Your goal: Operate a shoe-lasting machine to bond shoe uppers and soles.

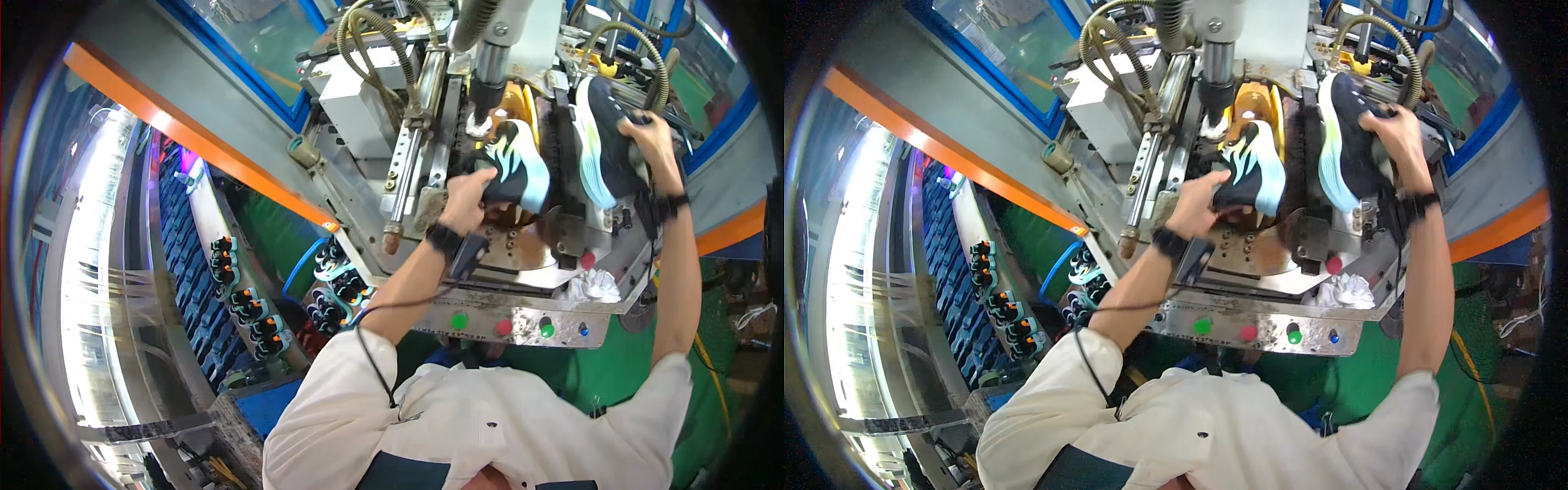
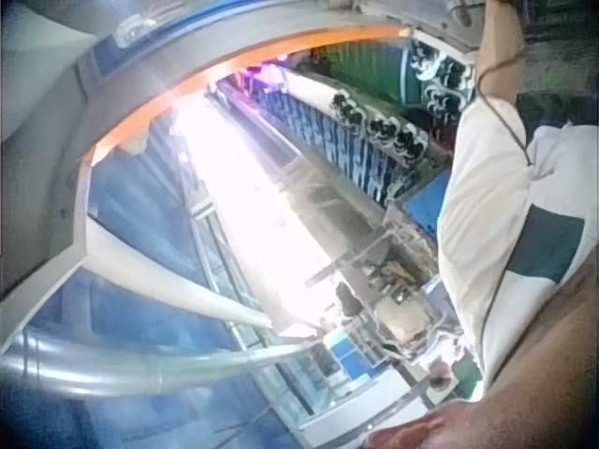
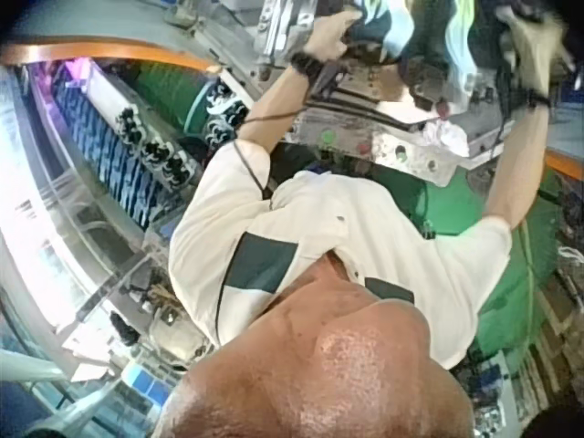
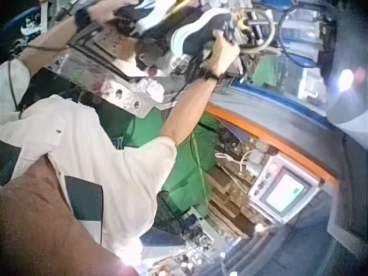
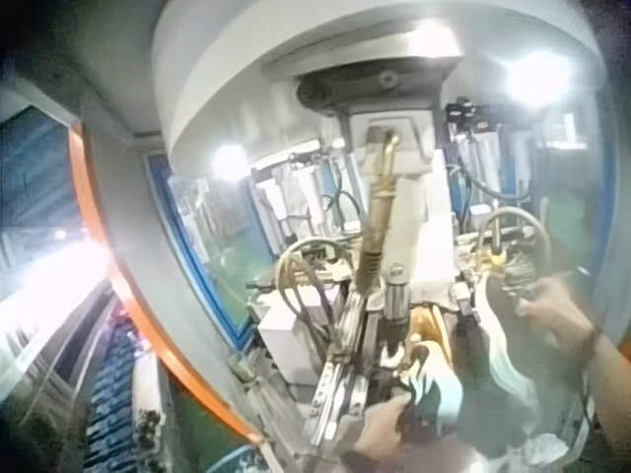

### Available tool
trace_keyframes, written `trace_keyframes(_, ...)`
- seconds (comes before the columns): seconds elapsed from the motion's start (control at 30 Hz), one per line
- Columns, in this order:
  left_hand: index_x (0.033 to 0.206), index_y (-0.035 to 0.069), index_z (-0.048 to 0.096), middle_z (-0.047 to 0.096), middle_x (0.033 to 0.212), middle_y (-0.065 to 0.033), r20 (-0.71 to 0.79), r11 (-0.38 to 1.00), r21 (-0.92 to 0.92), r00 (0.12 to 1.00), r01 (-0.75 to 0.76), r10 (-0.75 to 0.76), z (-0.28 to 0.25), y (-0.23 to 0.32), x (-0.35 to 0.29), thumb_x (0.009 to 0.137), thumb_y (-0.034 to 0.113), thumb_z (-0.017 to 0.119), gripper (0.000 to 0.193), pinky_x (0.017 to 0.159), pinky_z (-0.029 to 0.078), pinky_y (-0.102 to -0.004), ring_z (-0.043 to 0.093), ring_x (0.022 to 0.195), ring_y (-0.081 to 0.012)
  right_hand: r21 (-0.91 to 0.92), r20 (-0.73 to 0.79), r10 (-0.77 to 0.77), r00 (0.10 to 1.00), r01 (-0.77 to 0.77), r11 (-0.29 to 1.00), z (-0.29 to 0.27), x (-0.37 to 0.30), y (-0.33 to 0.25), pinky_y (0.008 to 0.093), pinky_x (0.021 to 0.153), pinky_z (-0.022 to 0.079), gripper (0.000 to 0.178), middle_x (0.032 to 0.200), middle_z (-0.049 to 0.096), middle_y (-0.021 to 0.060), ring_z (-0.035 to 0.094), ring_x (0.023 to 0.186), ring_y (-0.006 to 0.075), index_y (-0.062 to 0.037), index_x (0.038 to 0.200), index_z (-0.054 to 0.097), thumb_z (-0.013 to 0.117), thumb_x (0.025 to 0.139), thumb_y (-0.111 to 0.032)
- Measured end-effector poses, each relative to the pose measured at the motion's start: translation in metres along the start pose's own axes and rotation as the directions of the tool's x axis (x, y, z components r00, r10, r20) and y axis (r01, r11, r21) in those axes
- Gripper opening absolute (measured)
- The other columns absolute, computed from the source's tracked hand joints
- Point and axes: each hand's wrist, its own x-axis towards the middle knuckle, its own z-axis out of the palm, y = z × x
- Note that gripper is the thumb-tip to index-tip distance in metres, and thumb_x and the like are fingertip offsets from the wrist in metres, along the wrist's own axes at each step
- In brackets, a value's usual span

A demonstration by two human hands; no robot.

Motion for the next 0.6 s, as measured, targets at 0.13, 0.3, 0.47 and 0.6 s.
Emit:
trace_keyframes(0.13, 0.115, -0.002, 0.056, 0.060, 0.103, -0.0092, 0.511, -0.008, 0.804, 0.685, -0.594, 0.519, -0.036, 0.005, -0.143, 0.077, 0.001, 0.070, 0.040, 0.080, 0.053, -0.0343, 0.059, 0.095, -0.0225, -0.099, 0.260, -0.044, 0.965, 0.072, 0.992, 0.088, 0.055, -0.034, 0.0354, 0.071, 0.051, 0.054, 0.087, 0.067, 0.0133, 0.063, 0.076, 0.0229, 0.0084, 0.093, 0.065, 0.080, 0.058, -0.029)
trace_keyframes(0.3, 0.119, -0.005, 0.050, 0.061, 0.101, -0.0120, -0.024, 0.539, 0.808, 0.901, -0.238, 0.434, -0.060, 0.034, -0.287, 0.077, 0.001, 0.067, 0.045, 0.080, 0.048, -0.0270, 0.059, 0.092, -0.0167, -0.318, 0.297, -0.001, 0.955, 0.100, 0.943, 0.203, 0.052, -0.063, 0.0395, 0.083, 0.054, 0.062, 0.108, 0.067, 0.0254, 0.066, 0.100, 0.0367, 0.0045, 0.102, 0.066, 0.081, 0.055, -0.033)
trace_keyframes(0.47, 0.116, -0.005, 0.054, 0.061, 0.103, -0.0053, -0.392, 0.837, 0.426, 0.763, -0.345, 0.514, -0.079, 0.033, -0.371, 0.080, 0.009, 0.061, 0.039, 0.083, 0.047, -0.0256, 0.060, 0.091, -0.0116, -0.407, 0.085, -0.102, 0.991, 0.128, 0.904, 0.289, 0.020, -0.024, 0.0452, 0.084, 0.053, 0.052, 0.104, 0.068, 0.0236, 0.066, 0.099, 0.0385, -0.0023, 0.107, 0.060, 0.075, 0.067, -0.033)
trace_keyframes(0.6, 0.113, 0.001, 0.056, 0.065, 0.105, -0.0057, -0.527, 0.752, 0.427, 0.538, -0.502, 0.658, -0.090, 0.007, -0.397, 0.085, 0.018, 0.067, 0.034, 0.084, 0.050, -0.0293, 0.063, 0.097, -0.0153, -0.440, 0.076, -0.132, 0.988, 0.152, 0.885, 0.313, 0.014, -0.012, 0.0469, 0.081, 0.053, 0.056, 0.098, 0.068, 0.0257, 0.067, 0.094, 0.0405, 0.0015, 0.103, 0.050, 0.075, 0.073, -0.039)
